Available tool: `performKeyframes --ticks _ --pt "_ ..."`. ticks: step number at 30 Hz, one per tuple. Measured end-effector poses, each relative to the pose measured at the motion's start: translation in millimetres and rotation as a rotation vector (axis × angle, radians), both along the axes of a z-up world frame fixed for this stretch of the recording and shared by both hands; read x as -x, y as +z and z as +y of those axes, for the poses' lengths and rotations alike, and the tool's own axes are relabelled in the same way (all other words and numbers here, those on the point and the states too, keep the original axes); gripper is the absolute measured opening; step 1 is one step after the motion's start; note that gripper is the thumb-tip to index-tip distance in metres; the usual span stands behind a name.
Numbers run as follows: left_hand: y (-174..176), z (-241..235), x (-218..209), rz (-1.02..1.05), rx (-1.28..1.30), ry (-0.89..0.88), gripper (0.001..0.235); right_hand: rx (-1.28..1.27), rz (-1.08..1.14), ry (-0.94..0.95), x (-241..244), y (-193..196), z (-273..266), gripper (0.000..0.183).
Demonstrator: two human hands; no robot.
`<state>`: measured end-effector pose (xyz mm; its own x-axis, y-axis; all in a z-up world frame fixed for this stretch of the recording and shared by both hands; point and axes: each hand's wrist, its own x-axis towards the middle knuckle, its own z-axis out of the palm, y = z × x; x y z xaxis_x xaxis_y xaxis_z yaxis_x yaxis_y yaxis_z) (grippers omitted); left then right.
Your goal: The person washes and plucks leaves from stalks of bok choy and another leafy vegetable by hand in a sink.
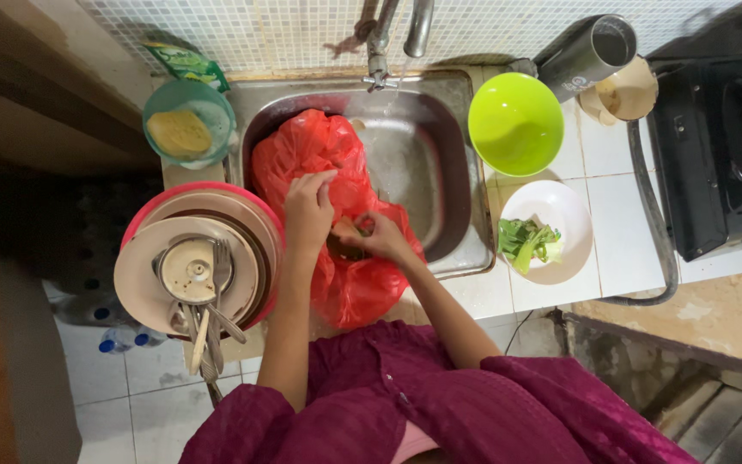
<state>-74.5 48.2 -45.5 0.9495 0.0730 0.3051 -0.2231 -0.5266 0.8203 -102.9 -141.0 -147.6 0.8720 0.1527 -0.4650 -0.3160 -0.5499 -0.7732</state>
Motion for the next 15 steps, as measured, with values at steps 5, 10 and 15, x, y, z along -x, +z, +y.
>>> performKeyframes --ticks 5,10,15 --pt "2 6 1 -0.003 0.003 0.009 0.027 -0.169 0.054 -0.062 10 -24 -9 0.037" --pt "2 9 0 0.087 -0.027 0.029 0.027 -0.297 -0.073 -0.08 13 3 -29 0.021" --pt "26 1 0 0.259 -0.296 -0.019 0.04 -0.468 -0.376 -0.19 3 57 -41 0.01"
